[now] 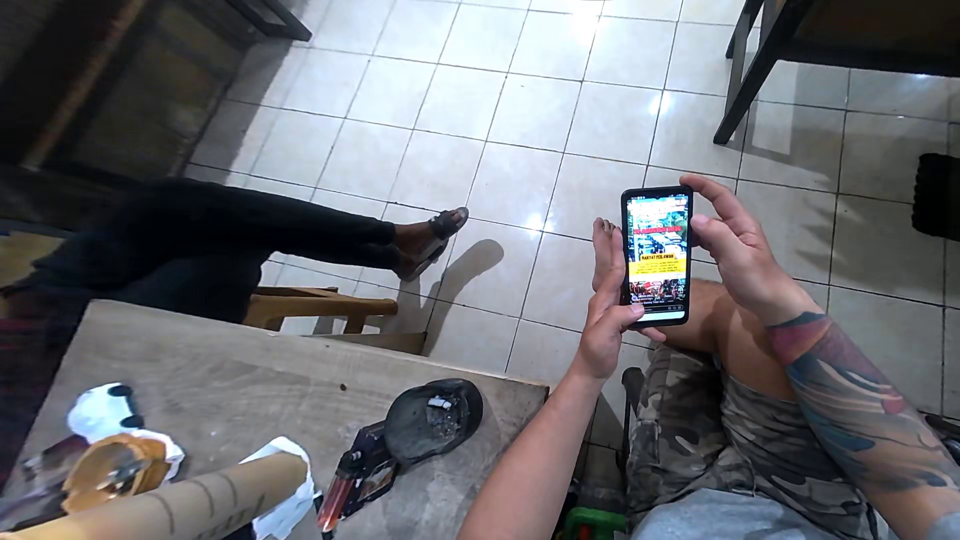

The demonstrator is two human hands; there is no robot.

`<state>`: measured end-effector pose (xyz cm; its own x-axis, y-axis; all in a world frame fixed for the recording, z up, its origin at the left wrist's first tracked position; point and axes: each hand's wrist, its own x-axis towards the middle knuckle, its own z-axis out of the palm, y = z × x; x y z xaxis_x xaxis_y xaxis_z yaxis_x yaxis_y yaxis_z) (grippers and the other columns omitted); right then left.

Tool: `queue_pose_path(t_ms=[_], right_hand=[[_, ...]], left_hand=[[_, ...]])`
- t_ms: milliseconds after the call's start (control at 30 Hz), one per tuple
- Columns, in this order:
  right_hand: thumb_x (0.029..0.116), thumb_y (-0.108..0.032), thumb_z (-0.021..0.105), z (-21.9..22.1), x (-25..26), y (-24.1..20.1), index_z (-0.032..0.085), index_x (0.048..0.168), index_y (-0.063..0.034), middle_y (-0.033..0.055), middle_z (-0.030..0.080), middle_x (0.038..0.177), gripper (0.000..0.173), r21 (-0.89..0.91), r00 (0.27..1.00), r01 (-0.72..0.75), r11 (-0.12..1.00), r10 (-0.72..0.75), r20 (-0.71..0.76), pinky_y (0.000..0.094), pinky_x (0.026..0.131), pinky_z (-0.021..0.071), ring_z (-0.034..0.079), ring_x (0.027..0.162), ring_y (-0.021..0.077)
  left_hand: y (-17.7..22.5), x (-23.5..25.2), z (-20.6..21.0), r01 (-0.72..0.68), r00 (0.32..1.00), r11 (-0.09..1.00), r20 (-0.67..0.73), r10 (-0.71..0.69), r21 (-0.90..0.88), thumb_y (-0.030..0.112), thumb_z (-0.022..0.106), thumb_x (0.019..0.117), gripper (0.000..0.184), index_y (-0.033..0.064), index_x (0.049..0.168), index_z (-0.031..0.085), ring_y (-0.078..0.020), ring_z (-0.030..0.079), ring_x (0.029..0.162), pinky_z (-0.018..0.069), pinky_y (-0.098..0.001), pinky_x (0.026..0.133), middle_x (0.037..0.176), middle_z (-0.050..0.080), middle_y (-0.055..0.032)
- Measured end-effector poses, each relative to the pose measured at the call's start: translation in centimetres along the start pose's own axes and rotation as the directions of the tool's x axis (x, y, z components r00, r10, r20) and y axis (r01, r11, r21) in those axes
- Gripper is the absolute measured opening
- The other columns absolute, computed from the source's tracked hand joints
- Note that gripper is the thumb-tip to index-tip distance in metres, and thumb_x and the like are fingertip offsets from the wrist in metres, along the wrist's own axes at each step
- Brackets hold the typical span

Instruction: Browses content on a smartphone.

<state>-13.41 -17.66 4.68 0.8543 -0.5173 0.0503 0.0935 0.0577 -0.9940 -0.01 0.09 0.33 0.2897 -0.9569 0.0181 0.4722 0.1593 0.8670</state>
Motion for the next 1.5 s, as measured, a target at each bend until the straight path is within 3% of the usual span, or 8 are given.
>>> queue_pose_path(t_ms=[333,467,700,1500], right_hand=[[0.1105,-0.025,0.034,-0.1,-0.1,0.1,0.031,0.159,-0.0259,0.0111,0.071,0.114,0.048,0.002,1.0,0.001,1.0,-0.001,0.003,0.0376,0.075,0.0624,0.072,0.09,0.0232],[0.1096,-0.023,0.036,0.2,0.9,0.0,0.032,0.159,-0.0211,0.0113,0.071,0.118,0.049,-0.006,1.0,-0.001,1.0,0.001,-0.02,0.0392,0.086,0.0607,0.071,0.099,0.0211],[0.11,-0.021,0.035,0.2,1.0,-0.1,0.032,0.159,-0.0197,0.0104,0.07,0.119,0.049,-0.019,1.0,-0.001,1.0,0.0,-0.017,0.0378,0.089,0.0598,0.071,0.101,0.0195],[0.11,-0.02,0.036,0.2,0.9,-0.1,0.031,0.159,-0.0195,0.0112,0.07,0.118,0.049,-0.007,1.0,0.007,1.0,-0.007,-0.017,0.0377,0.089,0.0597,0.071,0.1,0.0195]], left_hand=[[0.1,0.0,0.0,0.002,1.0,1.0,0.003,-0.002,-0.01,0.018,0.046,0.0965,0.079,0.0371,0.164,0.011,-0.0292,0.067,0.105,0.0622,-0.0452,0.06,0.158,0.037,-0.0121],[0.1,0.0,0.0,0.004,1.0,1.0,0.004,-0.004,0.006,0.02,0.046,0.0967,0.078,0.0373,0.164,0.012,-0.0282,0.067,0.105,0.0621,-0.044,0.06,0.159,0.037,-0.0108],[0.2,0.0,0.2,0.006,1.0,1.0,-0.01,-0.006,0.005,0.018,0.046,0.0951,0.08,0.0378,0.164,0.01,-0.0283,0.068,0.103,0.062,-0.0452,0.058,0.156,0.039,-0.0118],[0.1,0.0,0.0,0.012,1.0,1.0,-0.004,-0.012,0.005,0.02,0.046,0.0955,0.08,0.0393,0.164,0.01,-0.0285,0.067,0.104,0.0616,-0.0458,0.058,0.157,0.039,-0.0116]])
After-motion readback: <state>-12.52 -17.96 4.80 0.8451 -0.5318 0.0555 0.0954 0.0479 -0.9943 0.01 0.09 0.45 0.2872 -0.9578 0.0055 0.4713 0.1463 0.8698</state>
